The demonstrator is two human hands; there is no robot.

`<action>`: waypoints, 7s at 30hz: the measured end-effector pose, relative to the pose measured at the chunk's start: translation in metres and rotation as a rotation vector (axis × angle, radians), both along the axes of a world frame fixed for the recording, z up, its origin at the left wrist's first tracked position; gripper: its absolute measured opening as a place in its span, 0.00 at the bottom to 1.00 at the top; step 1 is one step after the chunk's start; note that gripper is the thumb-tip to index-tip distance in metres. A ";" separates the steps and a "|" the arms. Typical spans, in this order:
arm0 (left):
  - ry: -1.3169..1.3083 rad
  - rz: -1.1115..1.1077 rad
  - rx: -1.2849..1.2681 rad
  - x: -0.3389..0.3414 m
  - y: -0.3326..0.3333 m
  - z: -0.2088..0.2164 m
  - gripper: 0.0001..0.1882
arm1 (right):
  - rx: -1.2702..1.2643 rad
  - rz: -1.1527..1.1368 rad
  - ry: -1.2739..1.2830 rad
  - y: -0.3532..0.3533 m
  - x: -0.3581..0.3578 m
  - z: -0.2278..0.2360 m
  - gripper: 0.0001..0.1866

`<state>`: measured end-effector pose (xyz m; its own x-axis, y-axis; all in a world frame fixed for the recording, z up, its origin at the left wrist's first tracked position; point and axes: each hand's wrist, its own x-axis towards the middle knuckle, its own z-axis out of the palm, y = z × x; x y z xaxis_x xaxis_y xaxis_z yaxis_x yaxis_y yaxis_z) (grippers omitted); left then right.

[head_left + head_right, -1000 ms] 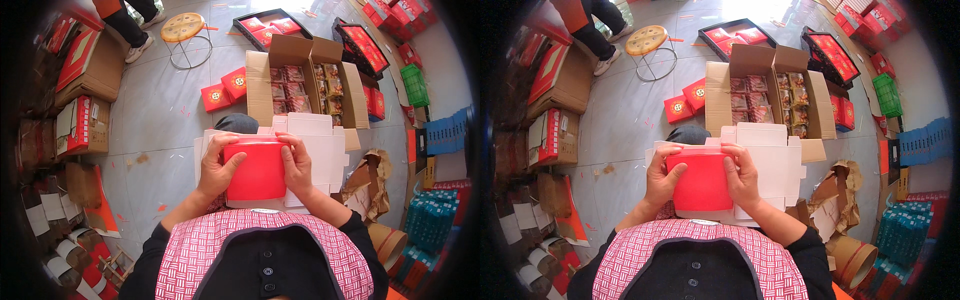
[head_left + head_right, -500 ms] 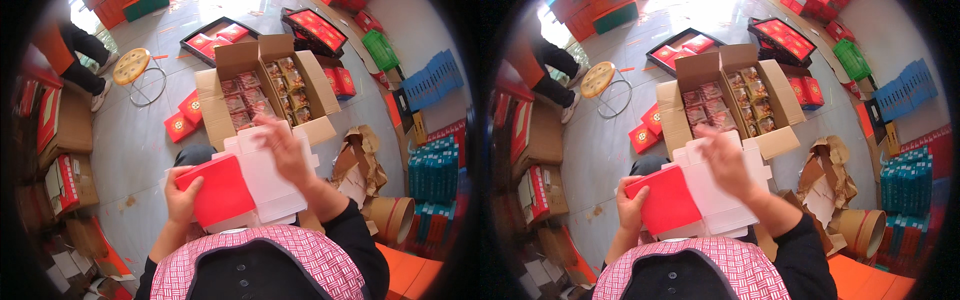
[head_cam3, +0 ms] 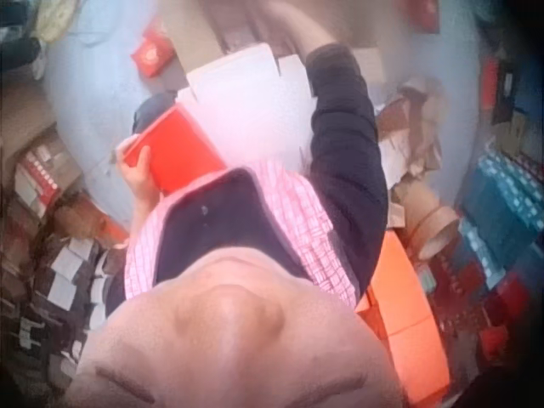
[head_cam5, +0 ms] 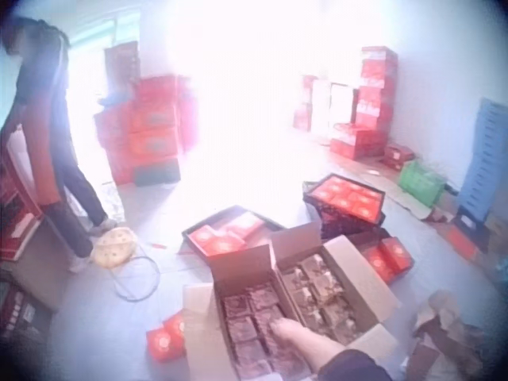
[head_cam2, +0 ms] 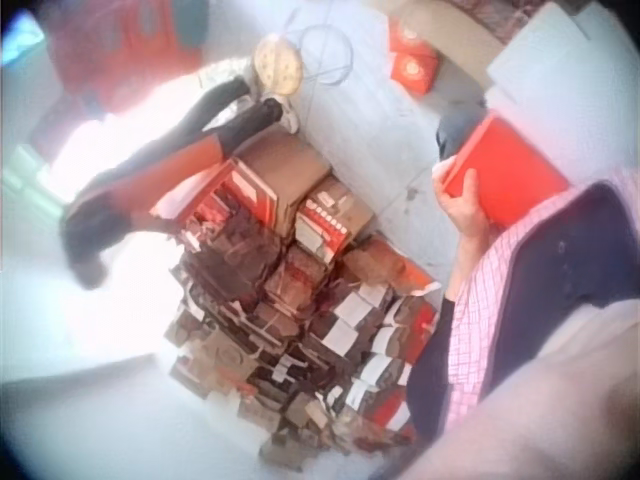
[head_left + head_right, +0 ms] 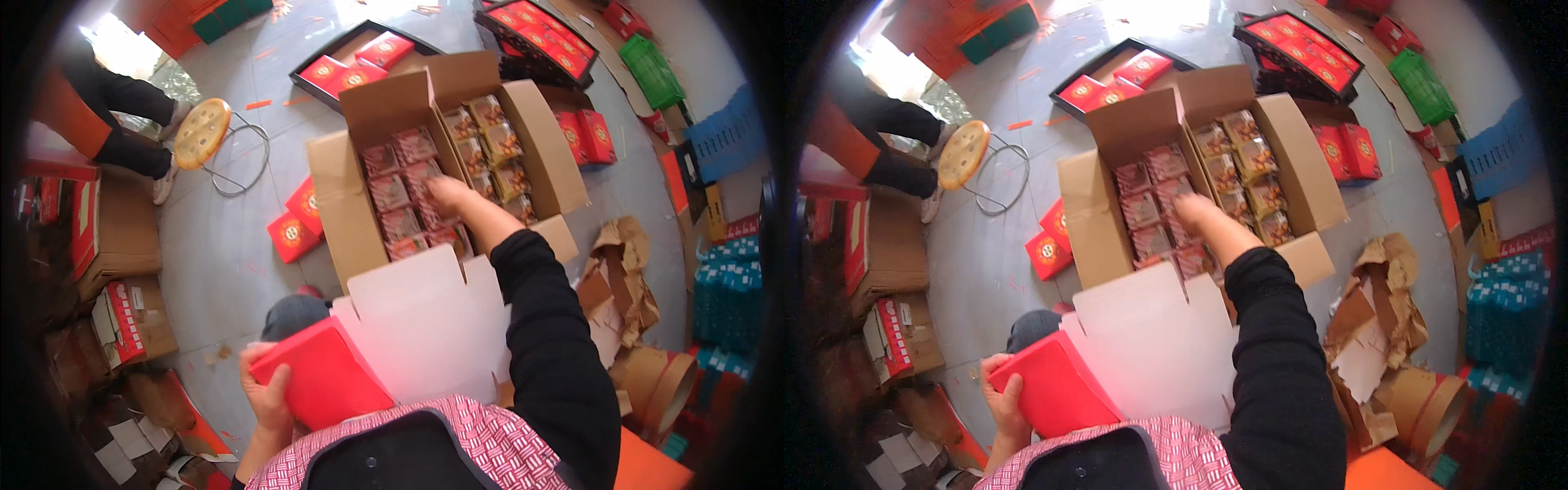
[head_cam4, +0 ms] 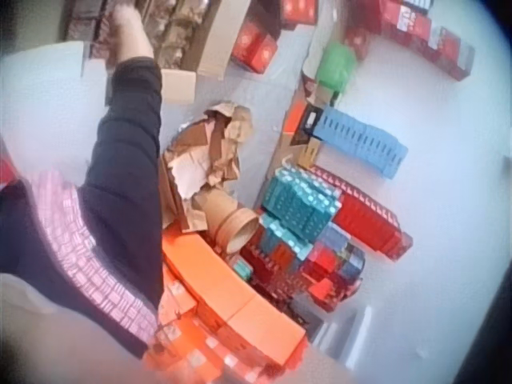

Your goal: The person sits on the floor and repeatedly folds flat white cardboard sheets into small red boxes, then places the finished boxes on the floor beside them. The person handles the cardboard by hand without using tools.

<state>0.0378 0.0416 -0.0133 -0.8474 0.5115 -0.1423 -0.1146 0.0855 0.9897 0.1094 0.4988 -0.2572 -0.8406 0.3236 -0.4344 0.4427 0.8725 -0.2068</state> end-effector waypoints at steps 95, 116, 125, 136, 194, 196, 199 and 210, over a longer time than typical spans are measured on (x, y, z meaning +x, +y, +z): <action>-0.175 -0.502 0.328 0.060 0.005 0.006 0.12 | -1.197 -0.482 0.405 -0.266 0.120 0.305 0.11; 0.121 -0.562 0.291 0.058 -0.002 0.000 0.15 | -1.025 -0.421 0.432 -0.277 0.107 0.295 0.17; 0.142 -0.563 0.149 0.051 0.001 0.012 0.05 | -1.007 -0.422 0.433 -0.278 0.104 0.290 0.13; 0.071 -0.471 0.144 0.058 0.000 0.008 0.05 | -1.112 -0.661 0.577 -0.269 0.147 0.283 0.14; 0.209 -0.584 0.127 0.059 -0.008 -0.005 0.15 | -0.825 -0.641 1.144 -0.361 0.157 0.236 0.11; 0.155 -0.543 0.147 0.062 -0.007 -0.008 0.13 | -0.838 -0.644 1.150 -0.362 0.155 0.236 0.11; 0.118 -0.511 0.172 0.061 -0.007 -0.008 0.12 | -0.859 -0.520 1.094 -0.353 0.156 0.243 0.12; -0.688 -0.504 0.274 0.010 0.031 0.038 0.19 | -0.103 0.419 1.083 -0.261 0.113 0.304 0.25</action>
<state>0.0475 0.0723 0.0249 -0.2854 0.8904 -0.3547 -0.7032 0.0570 0.7087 0.2226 0.2382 0.0468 -0.8207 -0.0627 0.5679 -0.3281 0.8655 -0.3786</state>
